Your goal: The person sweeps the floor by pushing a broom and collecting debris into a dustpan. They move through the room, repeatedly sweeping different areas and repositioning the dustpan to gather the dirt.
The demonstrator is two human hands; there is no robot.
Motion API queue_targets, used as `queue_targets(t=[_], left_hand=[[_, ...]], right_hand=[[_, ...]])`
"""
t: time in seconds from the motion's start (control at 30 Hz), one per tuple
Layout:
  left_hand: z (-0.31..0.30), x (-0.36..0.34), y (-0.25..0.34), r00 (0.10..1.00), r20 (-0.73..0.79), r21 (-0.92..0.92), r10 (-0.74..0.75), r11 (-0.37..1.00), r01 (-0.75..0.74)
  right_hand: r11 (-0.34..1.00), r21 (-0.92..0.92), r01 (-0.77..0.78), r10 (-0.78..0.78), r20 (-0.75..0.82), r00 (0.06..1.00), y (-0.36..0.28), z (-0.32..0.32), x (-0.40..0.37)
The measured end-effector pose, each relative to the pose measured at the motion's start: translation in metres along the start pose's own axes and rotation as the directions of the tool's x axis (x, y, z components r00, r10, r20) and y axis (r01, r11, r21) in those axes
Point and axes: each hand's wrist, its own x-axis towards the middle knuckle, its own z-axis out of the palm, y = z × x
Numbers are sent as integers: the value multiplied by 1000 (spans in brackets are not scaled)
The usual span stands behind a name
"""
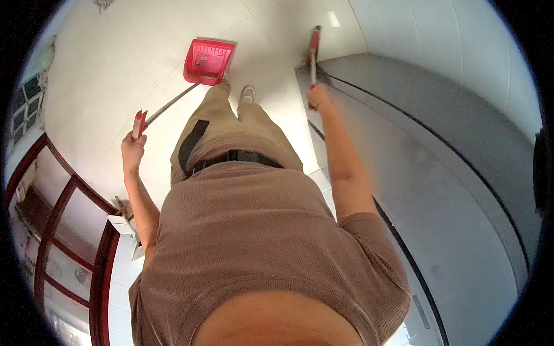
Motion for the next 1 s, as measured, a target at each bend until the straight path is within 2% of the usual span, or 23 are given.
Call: queue_targets(t=[0.03,0.1,0.13,0.27,0.3,0.33,0.4,0.43,0.53,0.57,0.7,0.73,0.77,0.83,0.87,0.93,0.97,1.0], left_hand=[[-3,2,-3,999,19,21,43,999,-43],[-3,23,-30,998,10,87,67,994,-67],[38,52,-15,996,-4,166,84,983,-82],[26,50,-36,988,61,230,141,961,-152],[19,42,-32,987,61,292,149,943,-160],[-9,33,-30,986,59,337,157,927,-168],[2,53,-27,986,76,351,150,921,-167],[2,56,-29,984,85,361,155,916,-176],[7,52,-33,984,64,363,167,914,-179],[-2,32,-30,980,66,358,188,912,-199],[4,40,-44,988,42,401,149,903,-153],[7,40,-42,991,23,410,130,903,-128],[10,37,-39,994,1,418,112,903,-102],[37,37,-16,996,-47,398,73,916,-48],[59,44,-12,996,-88,365,-4,930,36],[72,49,18,983,-151,281,-108,948,147],[84,59,35,973,-173,253,-152,948,193],[62,34,34,976,-173,194,-134,967,168]], right_hand=[[996,-73,56,-50,82,995,-5,19,-27],[993,-115,39,-28,101,995,-13,79,-59],[992,-79,100,-93,88,992,-6,77,-21],[960,136,245,-248,10,969,13,117,-83],[963,136,234,-236,0,972,21,117,-97],[951,268,155,-165,16,986,12,113,-130],[837,547,-7,-67,116,991,16,99,-118],[797,603,-12,-86,133,987,24,96,-114],[762,647,-8,-8,21,1000,48,93,-101],[781,624,-14,18,1,1000,54,77,-123],[783,612,-109,204,-88,975,75,42,-70],[795,601,-83,222,-162,962,80,27,-58],[798,597,-77,214,-162,963,84,10,-42],[812,545,-212,290,-60,955,96,-27,30],[820,532,-210,269,-36,962,103,-33,80],[880,435,-191,285,-161,945,85,-80,138],[886,428,-178,263,-149,953,67,-106,170],[923,329,-201,258,-140,956,58,-122,137]])
